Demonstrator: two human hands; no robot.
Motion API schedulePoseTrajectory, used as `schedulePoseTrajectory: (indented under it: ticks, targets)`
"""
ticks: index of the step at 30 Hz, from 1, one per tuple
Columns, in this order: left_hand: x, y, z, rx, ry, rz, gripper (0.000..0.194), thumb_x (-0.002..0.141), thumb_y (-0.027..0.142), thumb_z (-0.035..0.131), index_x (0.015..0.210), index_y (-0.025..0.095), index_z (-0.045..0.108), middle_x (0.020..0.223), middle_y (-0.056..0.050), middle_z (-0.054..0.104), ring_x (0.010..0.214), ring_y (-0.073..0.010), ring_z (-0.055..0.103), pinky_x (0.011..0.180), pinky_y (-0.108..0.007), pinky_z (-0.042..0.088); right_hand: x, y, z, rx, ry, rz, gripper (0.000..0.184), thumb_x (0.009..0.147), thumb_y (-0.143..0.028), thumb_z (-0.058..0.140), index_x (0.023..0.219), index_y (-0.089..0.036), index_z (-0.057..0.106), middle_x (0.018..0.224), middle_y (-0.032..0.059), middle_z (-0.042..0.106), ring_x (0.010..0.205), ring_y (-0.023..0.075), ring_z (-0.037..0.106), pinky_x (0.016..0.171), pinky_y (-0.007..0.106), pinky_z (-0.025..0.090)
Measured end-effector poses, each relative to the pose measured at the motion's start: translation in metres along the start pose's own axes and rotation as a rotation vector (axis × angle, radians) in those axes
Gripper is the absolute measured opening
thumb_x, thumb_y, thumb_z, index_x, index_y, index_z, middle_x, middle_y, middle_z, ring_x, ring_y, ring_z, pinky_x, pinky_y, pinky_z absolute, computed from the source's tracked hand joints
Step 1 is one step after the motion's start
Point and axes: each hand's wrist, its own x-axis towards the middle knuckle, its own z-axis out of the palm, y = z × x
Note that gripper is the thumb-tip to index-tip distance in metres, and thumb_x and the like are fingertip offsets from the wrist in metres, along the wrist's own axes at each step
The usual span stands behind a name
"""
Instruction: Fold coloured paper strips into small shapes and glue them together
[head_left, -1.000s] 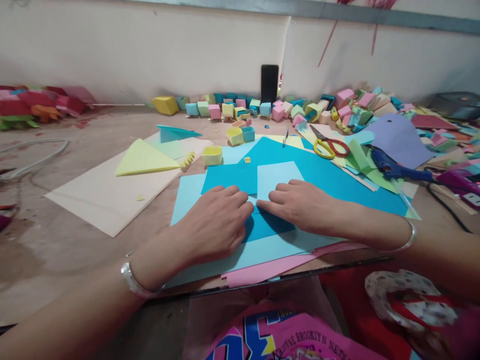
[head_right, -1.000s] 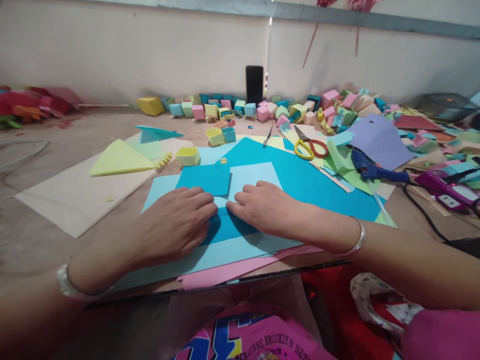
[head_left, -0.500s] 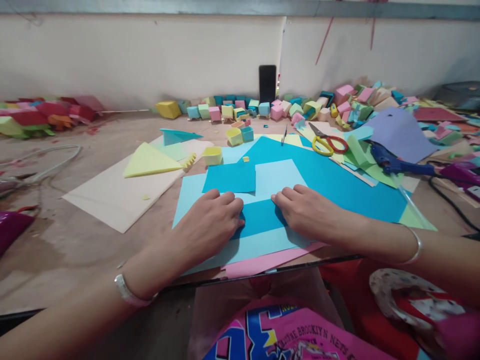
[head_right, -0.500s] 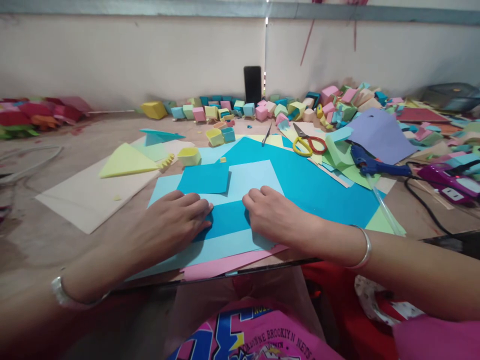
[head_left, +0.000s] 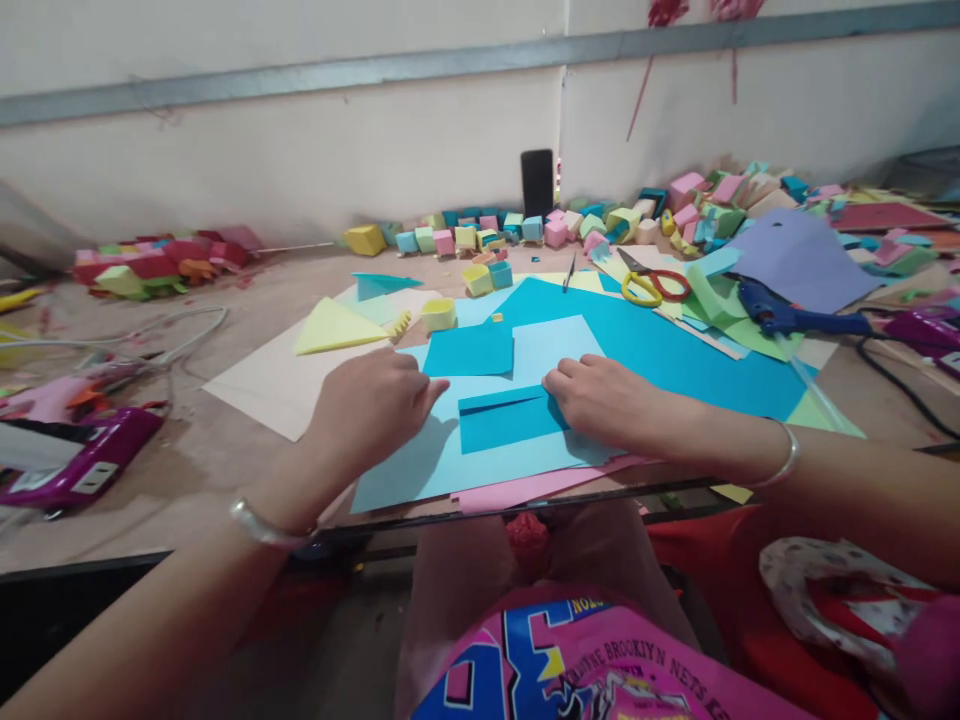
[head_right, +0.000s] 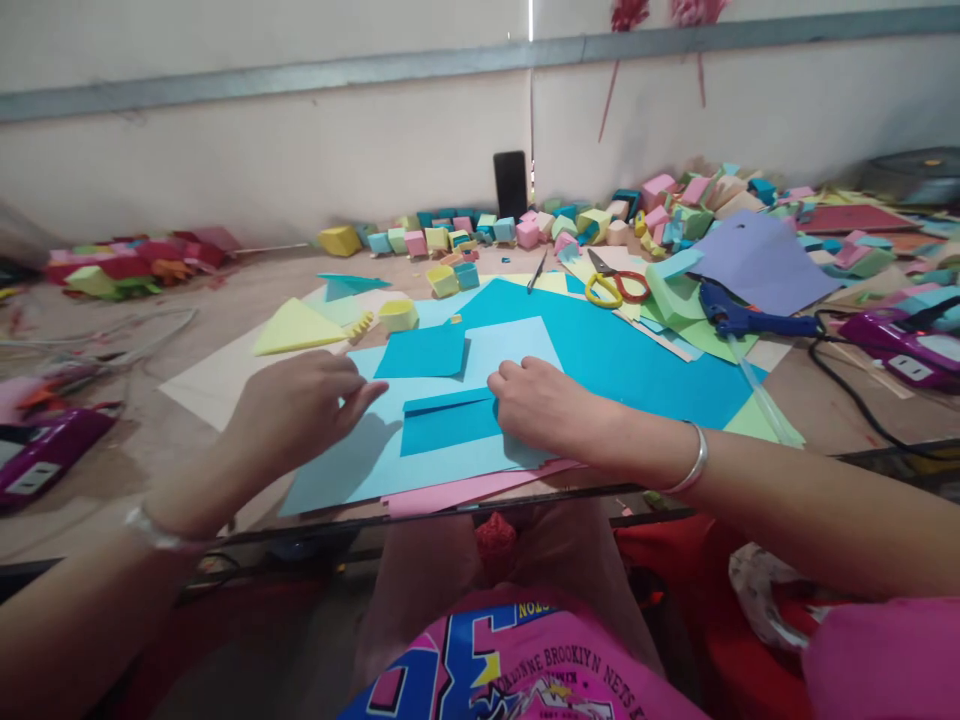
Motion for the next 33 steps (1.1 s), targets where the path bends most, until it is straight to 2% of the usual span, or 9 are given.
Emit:
schedulePoseTrajectory:
  ticks: [3, 7, 9, 13, 16, 20, 24, 29, 33]
  targets:
    - [0.021, 0.012, -0.001, -0.123, 0.014, -0.099, 0.04, 0.094, 0.045, 0.049, 0.072, 0.018, 0.068, 0.079, -0.008, 0.066, 0.069, -0.018, 0.055, 0.057, -0.03, 0.03, 0.004, -0.001, -0.007, -0.008, -0.06, 0.018, 0.019, 0.086, -0.006, 0.051, 0.079, -0.012, 0.067, 0.089, 0.0129, 0.062, 0.082, 0.0217, 0.052, 0.057, 0.032, 0.023]
    - [0.039, 0.031, 0.002, -0.238, -0.193, -0.129, 0.024, 0.085, 0.041, 0.062, 0.08, 0.019, 0.071, 0.081, -0.007, 0.069, 0.07, -0.0191, 0.058, 0.055, -0.029, 0.03, 0.007, 0.003, -0.014, 0.014, -0.096, 0.095, 0.026, 0.093, -0.009, 0.043, 0.098, -0.011, 0.068, 0.094, 0.0141, 0.063, 0.087, 0.0231, 0.056, 0.058, 0.031, 0.026]
    - [0.042, 0.035, 0.004, -0.291, -0.246, -0.135, 0.019, 0.081, 0.038, 0.066, 0.08, 0.02, 0.071, 0.08, -0.006, 0.07, 0.072, -0.0198, 0.06, 0.056, -0.028, 0.031, 0.007, 0.006, -0.017, 0.044, -0.116, 0.124, 0.026, 0.093, -0.011, 0.044, 0.103, -0.013, 0.068, 0.097, 0.0142, 0.063, 0.088, 0.0235, 0.057, 0.057, 0.03, 0.027]
    - [0.042, 0.033, 0.006, -0.362, -0.302, -0.131, 0.015, 0.078, 0.034, 0.068, 0.084, 0.021, 0.071, 0.079, -0.003, 0.071, 0.072, -0.0194, 0.061, 0.058, -0.028, 0.034, 0.013, 0.013, -0.022, 0.168, -0.17, 0.254, 0.024, 0.093, -0.02, 0.048, 0.094, -0.016, 0.071, 0.098, 0.0124, 0.064, 0.084, 0.0223, 0.06, 0.056, 0.028, 0.028]
    - [0.039, 0.035, 0.003, -0.393, -0.315, -0.1, 0.009, 0.078, 0.027, 0.065, 0.081, 0.021, 0.07, 0.077, -0.002, 0.07, 0.07, -0.0184, 0.06, 0.059, -0.027, 0.034, 0.022, 0.018, -0.023, 0.296, -0.126, 0.276, 0.021, 0.091, -0.028, 0.054, 0.094, -0.019, 0.072, 0.101, 0.0101, 0.066, 0.089, 0.0213, 0.061, 0.059, 0.027, 0.031]
    - [0.025, 0.043, -0.001, -0.39, -0.213, -0.081, 0.011, 0.083, 0.018, 0.054, 0.08, 0.019, 0.064, 0.076, -0.002, 0.067, 0.066, -0.0172, 0.057, 0.059, -0.028, 0.033, 0.027, 0.021, -0.019, 0.409, -0.075, 0.232, 0.012, 0.082, -0.024, 0.064, 0.09, -0.019, 0.073, 0.096, 0.0063, 0.068, 0.091, 0.0193, 0.059, 0.065, 0.026, 0.034]
    - [0.003, 0.047, 0.002, -0.391, -0.105, -0.002, 0.008, 0.084, 0.014, 0.055, 0.084, 0.019, 0.061, 0.08, -0.002, 0.067, 0.072, -0.018, 0.059, 0.062, -0.028, 0.037, 0.016, 0.013, -0.014, 0.43, -0.013, 0.235, 0.011, 0.081, -0.015, 0.06, 0.086, -0.018, 0.069, 0.093, 0.0041, 0.067, 0.082, 0.0152, 0.056, 0.062, 0.025, 0.029]
    - [-0.017, 0.05, 0.012, -0.264, 0.133, 0.118, 0.013, 0.086, 0.01, 0.054, 0.078, 0.018, 0.06, 0.077, -0.003, 0.065, 0.076, -0.0202, 0.058, 0.067, -0.031, 0.041, -0.009, -0.009, -0.006, 0.187, 0.174, 0.168, 0.021, 0.091, -0.01, 0.05, 0.078, -0.016, 0.066, 0.08, 0.005, 0.063, 0.072, 0.0146, 0.047, 0.061, 0.03, 0.022]
    - [-0.027, 0.055, 0.019, -0.176, 0.252, 0.245, 0.015, 0.091, 0.013, 0.05, 0.083, 0.018, 0.062, 0.079, -0.005, 0.065, 0.073, -0.0215, 0.055, 0.067, -0.034, 0.041, -0.022, -0.022, -0.002, 0.045, 0.368, 0.09, 0.022, 0.094, -0.011, 0.049, 0.079, -0.016, 0.064, 0.081, 0.0064, 0.064, 0.076, 0.0168, 0.046, 0.064, 0.032, 0.024]
